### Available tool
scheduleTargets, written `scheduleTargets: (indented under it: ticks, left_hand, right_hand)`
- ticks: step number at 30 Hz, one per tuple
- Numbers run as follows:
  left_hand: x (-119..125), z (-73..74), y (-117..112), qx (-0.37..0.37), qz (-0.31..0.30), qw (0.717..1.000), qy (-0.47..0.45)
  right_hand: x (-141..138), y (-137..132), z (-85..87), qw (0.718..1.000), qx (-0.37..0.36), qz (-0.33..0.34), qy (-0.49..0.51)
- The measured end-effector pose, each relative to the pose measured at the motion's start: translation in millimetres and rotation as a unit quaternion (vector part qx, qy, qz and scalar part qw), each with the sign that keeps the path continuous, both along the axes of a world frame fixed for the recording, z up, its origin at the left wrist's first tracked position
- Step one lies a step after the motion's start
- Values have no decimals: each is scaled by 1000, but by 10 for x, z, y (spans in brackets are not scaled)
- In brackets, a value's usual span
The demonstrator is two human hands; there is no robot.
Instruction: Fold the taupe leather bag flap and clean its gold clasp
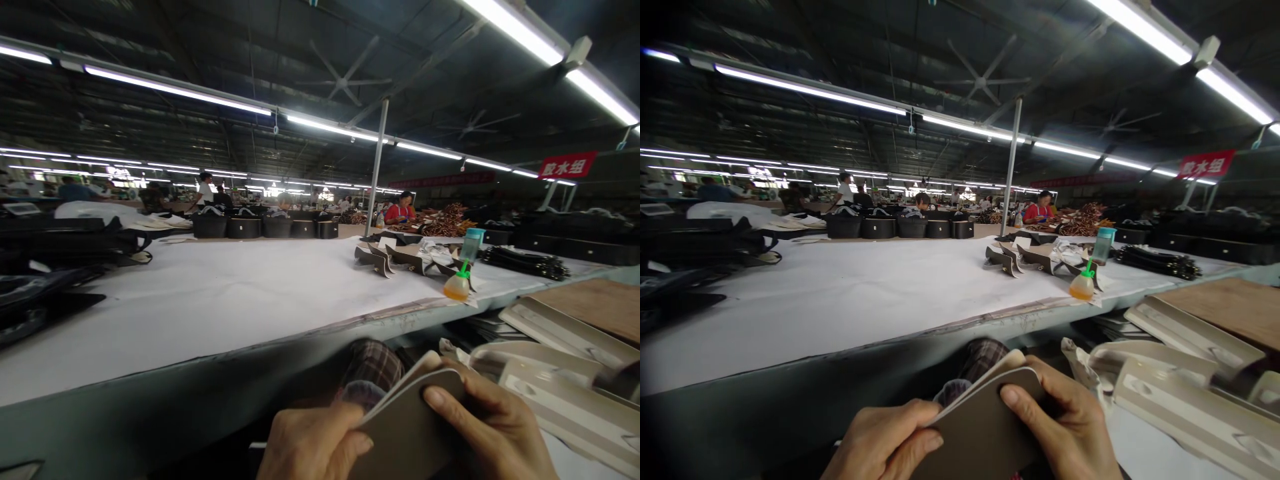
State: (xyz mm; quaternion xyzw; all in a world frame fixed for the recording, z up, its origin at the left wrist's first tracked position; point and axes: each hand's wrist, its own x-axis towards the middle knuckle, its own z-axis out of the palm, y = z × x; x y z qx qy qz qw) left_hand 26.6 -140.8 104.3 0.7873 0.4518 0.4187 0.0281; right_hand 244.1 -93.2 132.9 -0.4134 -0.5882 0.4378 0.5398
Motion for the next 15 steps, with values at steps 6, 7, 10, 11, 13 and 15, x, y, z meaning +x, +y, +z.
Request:
scheduleTargets:
  ticks: [6,7,10,11,13,15]
  left_hand:
    - [-15,42,12,-96,-37,994,-41]
    - [-19,48,17,-105,-38,993,-43]
    - [-14,46,41,-113,-21,993,-29]
    - [-3,39,51,-108,-9,994,-22]
    - [33,21,71,-92,8,996,-15]
    - [76,9,85,-78,12,997,-18]
  right_hand:
    - [-6,69,-78,998,-44,16,38]
    - [-7,71,-82,998,-48,17,39]
    - [-31,35,-59,1000,-29,2,11]
    - [-45,14,-44,1000,-7,-9,-10]
    - [-75,-28,-11,997,50,-23,-53]
    - [-97,-59,17,992,96,-25,-80]
